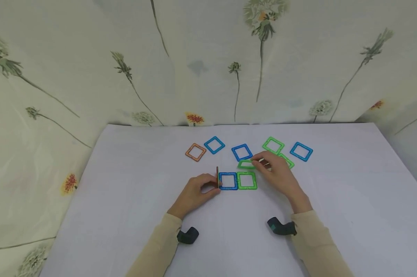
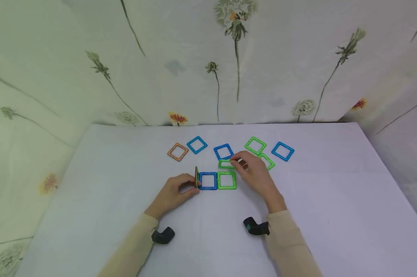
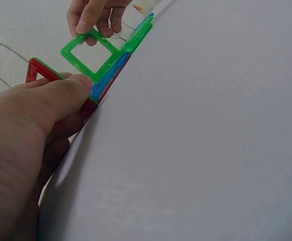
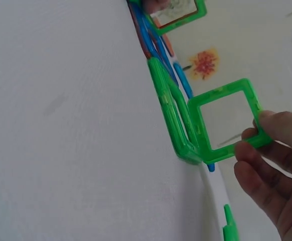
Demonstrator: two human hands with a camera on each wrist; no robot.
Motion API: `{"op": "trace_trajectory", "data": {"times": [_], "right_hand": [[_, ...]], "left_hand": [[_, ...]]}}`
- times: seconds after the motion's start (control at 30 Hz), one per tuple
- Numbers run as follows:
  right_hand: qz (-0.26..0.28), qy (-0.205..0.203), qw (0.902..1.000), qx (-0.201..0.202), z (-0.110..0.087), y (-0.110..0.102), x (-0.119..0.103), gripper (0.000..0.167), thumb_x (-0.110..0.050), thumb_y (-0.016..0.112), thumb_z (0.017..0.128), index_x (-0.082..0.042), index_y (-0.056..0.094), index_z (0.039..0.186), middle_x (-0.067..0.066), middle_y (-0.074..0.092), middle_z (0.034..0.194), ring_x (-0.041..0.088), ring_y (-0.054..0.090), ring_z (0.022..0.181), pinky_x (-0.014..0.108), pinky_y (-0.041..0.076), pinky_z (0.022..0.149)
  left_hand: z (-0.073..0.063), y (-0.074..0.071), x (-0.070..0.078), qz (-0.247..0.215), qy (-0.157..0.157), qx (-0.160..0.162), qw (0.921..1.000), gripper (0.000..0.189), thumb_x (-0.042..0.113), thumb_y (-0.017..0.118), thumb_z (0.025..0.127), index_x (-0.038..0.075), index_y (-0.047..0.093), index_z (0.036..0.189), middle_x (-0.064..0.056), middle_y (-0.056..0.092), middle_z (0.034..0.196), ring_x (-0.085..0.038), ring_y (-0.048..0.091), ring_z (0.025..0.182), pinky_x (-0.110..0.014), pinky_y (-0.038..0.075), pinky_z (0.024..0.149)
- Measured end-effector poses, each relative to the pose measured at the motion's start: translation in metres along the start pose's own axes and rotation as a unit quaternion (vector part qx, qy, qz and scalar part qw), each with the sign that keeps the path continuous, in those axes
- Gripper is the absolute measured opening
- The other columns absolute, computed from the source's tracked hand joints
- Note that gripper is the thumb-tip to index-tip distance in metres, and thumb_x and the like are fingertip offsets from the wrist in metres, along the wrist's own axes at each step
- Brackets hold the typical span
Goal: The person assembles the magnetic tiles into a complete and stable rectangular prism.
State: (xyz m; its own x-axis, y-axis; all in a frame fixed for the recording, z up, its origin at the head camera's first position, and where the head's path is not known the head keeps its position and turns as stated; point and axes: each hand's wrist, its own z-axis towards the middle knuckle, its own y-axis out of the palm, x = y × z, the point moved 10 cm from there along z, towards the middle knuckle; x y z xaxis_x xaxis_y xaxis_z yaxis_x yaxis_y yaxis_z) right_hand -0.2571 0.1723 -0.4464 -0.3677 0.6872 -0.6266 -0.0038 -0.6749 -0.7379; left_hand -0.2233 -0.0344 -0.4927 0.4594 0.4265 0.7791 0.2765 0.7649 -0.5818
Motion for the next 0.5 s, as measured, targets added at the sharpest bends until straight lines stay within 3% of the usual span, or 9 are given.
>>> {"op": "trace_trajectory", "data": {"times": [0.5], "right_hand": [[0.012,0.012,0.9998,-0.013,0.005,0.012,-0.006,0.016,-0.026,0.057,0.095,-0.019,0.062,0.108,-0.005,0.066,0.104,0.01,0.061,0.092,0.033,0.053,0.079]], "left_hand": [[0.0,-0.001,-0.002,0.014,-0.005,0.005,0.9999,0.025,0.023,0.072,0.084,0.021,0.065,0.108,0.01,0.065,0.106,-0.001,0.057,0.101,-0.022,0.049,0.091]]}}
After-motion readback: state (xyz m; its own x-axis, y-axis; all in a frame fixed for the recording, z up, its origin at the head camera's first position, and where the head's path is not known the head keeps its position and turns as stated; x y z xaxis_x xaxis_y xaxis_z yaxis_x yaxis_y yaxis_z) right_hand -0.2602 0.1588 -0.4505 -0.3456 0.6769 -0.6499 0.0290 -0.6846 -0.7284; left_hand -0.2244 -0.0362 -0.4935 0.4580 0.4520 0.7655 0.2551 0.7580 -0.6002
